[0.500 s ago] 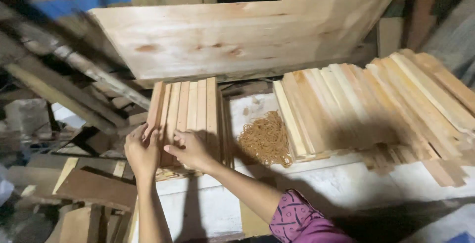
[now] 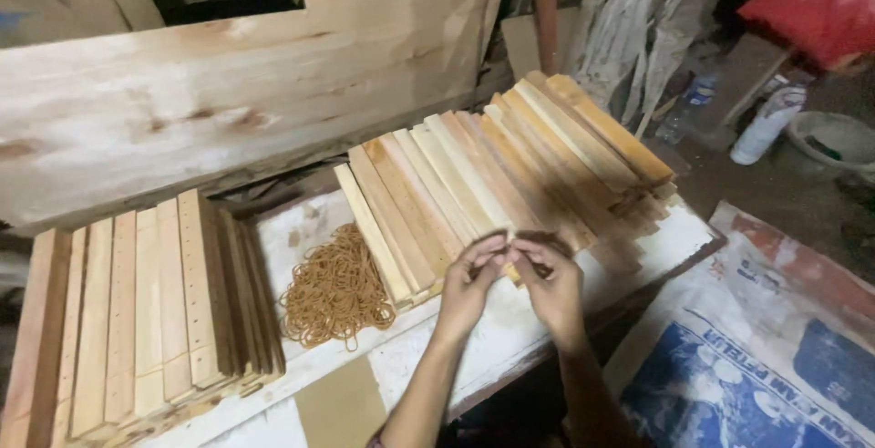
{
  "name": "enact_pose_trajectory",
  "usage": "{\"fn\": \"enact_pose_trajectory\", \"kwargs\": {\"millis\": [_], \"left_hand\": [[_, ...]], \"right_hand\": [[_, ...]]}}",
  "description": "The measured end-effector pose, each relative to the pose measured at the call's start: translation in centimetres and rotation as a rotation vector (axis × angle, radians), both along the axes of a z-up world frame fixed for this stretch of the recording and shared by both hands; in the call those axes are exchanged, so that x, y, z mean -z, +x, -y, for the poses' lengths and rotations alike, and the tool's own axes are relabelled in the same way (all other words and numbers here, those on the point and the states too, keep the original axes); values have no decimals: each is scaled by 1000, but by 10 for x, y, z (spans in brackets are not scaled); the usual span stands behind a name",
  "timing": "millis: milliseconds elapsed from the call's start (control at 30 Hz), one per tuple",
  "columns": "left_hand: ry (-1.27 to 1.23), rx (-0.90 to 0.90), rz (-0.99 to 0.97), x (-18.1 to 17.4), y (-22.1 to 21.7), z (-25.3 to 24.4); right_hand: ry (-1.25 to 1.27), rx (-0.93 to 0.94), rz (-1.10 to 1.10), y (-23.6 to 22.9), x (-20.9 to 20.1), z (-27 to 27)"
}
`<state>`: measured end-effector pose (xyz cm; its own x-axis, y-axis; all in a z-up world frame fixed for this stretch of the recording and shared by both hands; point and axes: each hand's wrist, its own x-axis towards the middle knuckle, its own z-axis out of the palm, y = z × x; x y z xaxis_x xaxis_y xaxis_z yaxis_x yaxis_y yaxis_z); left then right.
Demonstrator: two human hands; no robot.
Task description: Bundling wooden slats using rubber bands after inspection
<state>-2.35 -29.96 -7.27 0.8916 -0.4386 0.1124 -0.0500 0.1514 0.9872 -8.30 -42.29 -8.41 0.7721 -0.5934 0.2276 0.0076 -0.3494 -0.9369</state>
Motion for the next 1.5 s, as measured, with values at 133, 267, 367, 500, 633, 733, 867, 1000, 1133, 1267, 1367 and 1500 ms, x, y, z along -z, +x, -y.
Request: {"fn": "enact_pose_trajectory", "kwargs": {"millis": [133, 267, 367, 500, 633, 733, 867, 1000, 1133, 1267, 1367, 1500], "left_hand": [[-164, 201, -337, 36, -13, 94], [-210, 195, -627, 64, -13, 157], [-137, 176, -590, 49, -27, 167], [-82, 147, -530, 77, -20, 186], [-76, 138, -557, 39, -28, 161], [6, 158, -558, 21, -37, 123], [321, 307, -486, 13, -51, 40], [550, 360, -407, 34, -76, -59], [329, 156, -359, 76, -81, -173], [310, -358, -468, 111, -84, -269], [547, -672, -443, 107, -86, -304], [574, -995, -482, 111, -91, -318]], "right_hand": [[-237, 471, 19, -23, 22, 88], [-154, 490, -228, -22, 55, 148], [-130, 464, -322, -16, 77, 168], [-164, 483, -369, -16, 71, 167], [-341, 485, -314, -47, 60, 141], [-282, 302, -293, -75, 22, 101], [531, -57, -77, -78, 118, 123], [697, -194, -5, -75, 120, 83], [-123, -77, 16, -68, 89, 48], [707, -218, 3, -57, 88, -11], [560, -249, -166, -43, 89, -64], [207, -340, -236, -28, 82, -106]]}}
